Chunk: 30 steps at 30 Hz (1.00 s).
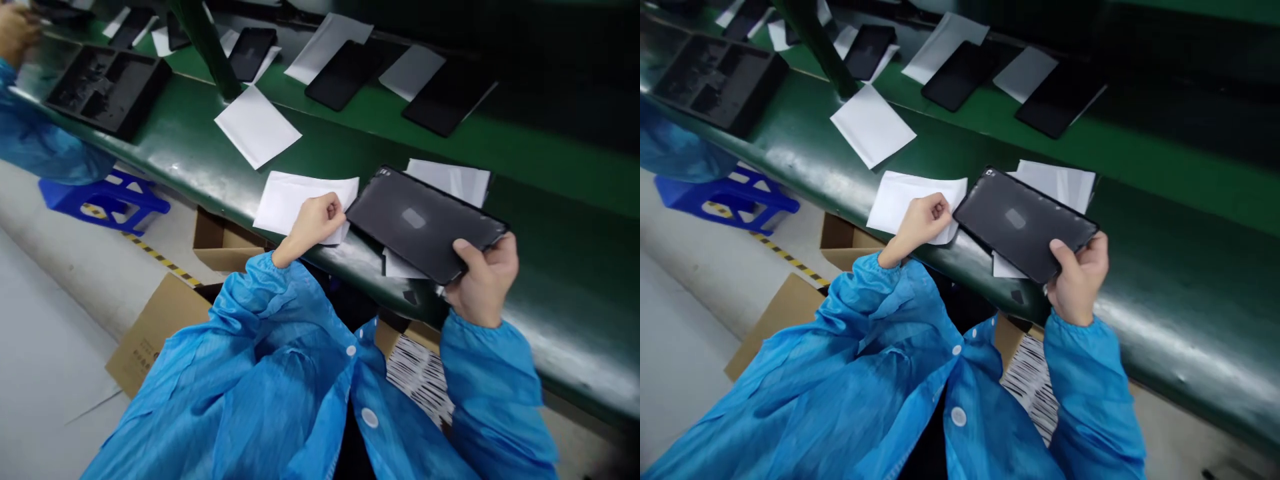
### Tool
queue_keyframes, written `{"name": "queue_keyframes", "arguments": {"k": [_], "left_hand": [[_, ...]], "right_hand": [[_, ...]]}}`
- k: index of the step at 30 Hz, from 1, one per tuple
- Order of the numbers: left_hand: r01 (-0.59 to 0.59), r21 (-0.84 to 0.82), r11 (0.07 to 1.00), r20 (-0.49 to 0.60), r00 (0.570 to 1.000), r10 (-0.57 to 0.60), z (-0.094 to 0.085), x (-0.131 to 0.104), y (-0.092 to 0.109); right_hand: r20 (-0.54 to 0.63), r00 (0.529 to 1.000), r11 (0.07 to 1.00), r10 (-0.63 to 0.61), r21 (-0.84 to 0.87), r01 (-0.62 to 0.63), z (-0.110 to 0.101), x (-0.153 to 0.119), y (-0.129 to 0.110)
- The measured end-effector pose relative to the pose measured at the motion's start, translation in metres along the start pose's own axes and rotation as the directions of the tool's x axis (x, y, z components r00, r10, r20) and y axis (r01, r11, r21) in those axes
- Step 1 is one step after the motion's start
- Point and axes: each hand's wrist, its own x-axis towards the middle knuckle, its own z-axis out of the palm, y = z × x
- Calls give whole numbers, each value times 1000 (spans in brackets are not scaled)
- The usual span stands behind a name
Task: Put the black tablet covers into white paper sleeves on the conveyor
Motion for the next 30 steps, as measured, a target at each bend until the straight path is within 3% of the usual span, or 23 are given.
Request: {"name": "queue_keyframes", "arguments": {"k": [3, 6, 7, 9, 12, 15, 17, 22, 27, 30], "left_hand": [[24, 22, 999, -41, 999, -23, -6, -1, 8], [-19, 118, 993, 32, 999, 15, -14, -13, 26], [-56, 162, 985, 81, 996, 44, -16, -16, 28], [-140, 251, 958, 77, 989, 124, -19, -13, 26], [-345, 293, 892, 139, 938, 317, -14, -1, 23], [-496, 259, 829, 270, 861, 431, -16, -6, 37], [-534, 255, 806, 302, 836, 458, -24, -13, 49], [-490, 291, 822, 229, 870, 437, -33, -5, 59], [-564, 99, 820, 425, 769, 477, -11, -1, 64], [-565, 87, 820, 482, 744, 462, -4, -14, 79]], "right_hand": [[10, 1000, 999, 26, -46, -26, 2, -18, -7], [94, 989, 991, 116, -84, -108, 4, -46, -18], [125, 981, 986, 151, -95, -139, 7, -53, -19], [217, 952, 977, 215, -49, -209, 15, -59, -16], [289, 918, 950, 272, 74, -304, 24, -55, -7], [206, 942, 930, 265, 204, -307, 28, -67, -9], [143, 956, 916, 256, 279, -287, 27, -82, -14], [-10, 970, 908, 242, 356, -222, 31, -99, -12], [-24, 978, 940, 206, 284, -190, 60, -106, 12], [55, 987, 985, 152, 79, -156, 57, -116, 8]]}}
